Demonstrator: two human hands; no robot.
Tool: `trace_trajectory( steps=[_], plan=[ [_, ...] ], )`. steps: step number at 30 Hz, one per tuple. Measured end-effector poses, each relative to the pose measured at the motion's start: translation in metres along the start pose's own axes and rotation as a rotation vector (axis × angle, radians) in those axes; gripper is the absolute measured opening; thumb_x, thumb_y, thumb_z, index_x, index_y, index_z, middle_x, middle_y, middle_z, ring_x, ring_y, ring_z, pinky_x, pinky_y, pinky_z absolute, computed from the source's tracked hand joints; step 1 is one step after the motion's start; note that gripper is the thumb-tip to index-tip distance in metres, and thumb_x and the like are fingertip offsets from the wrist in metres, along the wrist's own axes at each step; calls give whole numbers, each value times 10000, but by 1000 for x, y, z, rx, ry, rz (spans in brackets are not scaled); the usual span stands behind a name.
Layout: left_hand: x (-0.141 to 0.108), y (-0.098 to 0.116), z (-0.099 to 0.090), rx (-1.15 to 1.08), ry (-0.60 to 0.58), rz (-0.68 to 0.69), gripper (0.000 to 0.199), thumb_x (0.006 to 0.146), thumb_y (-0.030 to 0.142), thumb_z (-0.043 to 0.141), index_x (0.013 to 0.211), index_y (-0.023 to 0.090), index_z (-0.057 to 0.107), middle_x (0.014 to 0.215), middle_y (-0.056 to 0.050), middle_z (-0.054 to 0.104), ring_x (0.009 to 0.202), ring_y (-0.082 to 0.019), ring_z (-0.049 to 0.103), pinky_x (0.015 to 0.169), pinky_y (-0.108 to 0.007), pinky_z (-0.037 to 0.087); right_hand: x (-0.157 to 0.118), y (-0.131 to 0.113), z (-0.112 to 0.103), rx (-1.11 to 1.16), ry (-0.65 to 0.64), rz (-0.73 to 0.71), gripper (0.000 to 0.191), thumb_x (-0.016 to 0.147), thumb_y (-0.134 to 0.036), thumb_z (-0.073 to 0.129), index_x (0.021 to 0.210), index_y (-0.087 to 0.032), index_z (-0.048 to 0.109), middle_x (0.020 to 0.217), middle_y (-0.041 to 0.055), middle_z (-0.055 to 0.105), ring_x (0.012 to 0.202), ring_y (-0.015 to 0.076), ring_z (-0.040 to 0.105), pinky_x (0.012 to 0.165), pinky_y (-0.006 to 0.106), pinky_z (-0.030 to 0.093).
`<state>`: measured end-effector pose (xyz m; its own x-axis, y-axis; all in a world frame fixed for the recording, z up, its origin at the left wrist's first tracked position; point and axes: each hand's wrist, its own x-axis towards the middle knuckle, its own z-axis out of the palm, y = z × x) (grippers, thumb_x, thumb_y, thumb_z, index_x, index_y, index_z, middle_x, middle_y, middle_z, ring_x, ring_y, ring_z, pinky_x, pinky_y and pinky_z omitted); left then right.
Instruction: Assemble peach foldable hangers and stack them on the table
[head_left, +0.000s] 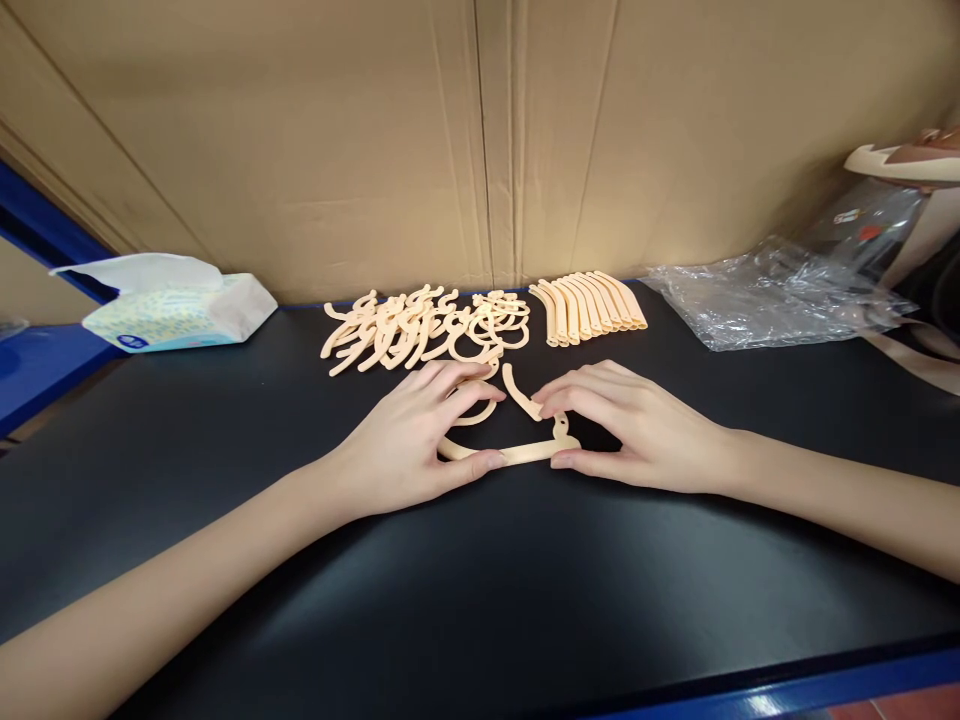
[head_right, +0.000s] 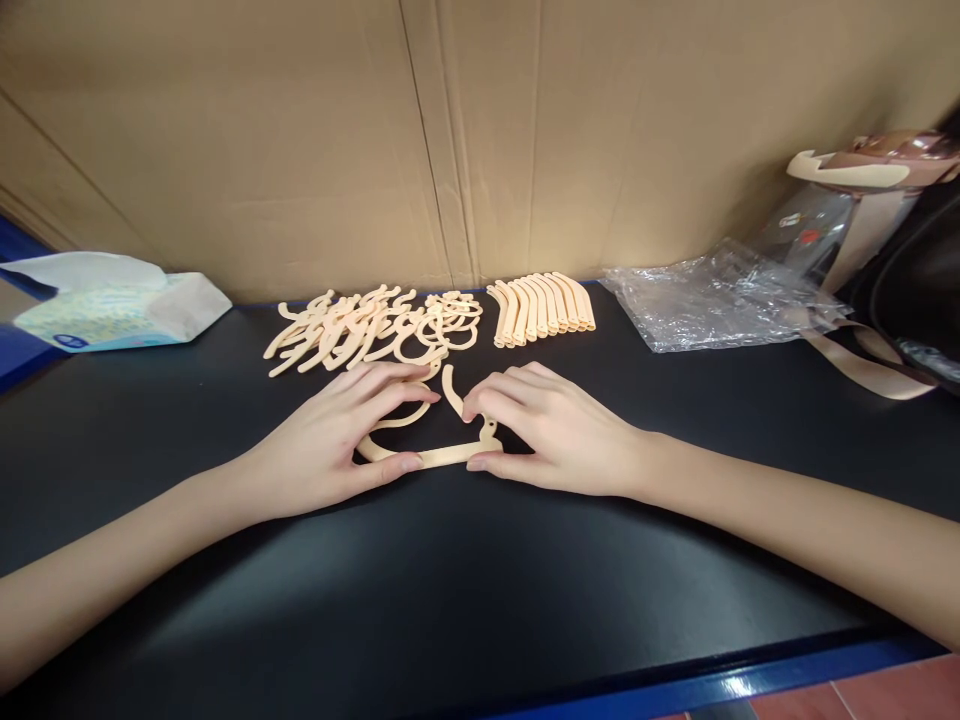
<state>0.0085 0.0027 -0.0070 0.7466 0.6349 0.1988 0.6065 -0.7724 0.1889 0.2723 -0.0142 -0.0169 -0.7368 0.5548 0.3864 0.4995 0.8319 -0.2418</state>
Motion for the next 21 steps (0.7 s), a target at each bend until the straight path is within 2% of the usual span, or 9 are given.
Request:
trace_trajectory(
  steps=[5,13,21],
  plan=[
    [-1,1,-1,-20,-23,-6,619,849,619,562,1309,214,475,1433,-122,425,1319,-299,376,1069,-470,366,0,-3,-2,65,-25,-50,260,882,-404,631,1003,-181,574,1005,61,655,885,186,579,805,332,422],
    [1,2,-1,-14,-32,-5,891,709,776,590,1374,197,455,1461,-160,397,1318,-359,376,1068,-529,359,-3,-21,-4,163,-71,-95,267,815,-379,704,940,-184,573,916,34,643,779,152,553,728,299,420],
    [2,1,-1,-20,-39,0,887,718,772,583,1391,210,446,1472,-152,388,1321,-354,368,1071,-530,354,-3,-23,-3,187,-83,-113,176,832,-286,676,934,-180,578,935,32,651,795,142,559,743,297,426]
  ],
)
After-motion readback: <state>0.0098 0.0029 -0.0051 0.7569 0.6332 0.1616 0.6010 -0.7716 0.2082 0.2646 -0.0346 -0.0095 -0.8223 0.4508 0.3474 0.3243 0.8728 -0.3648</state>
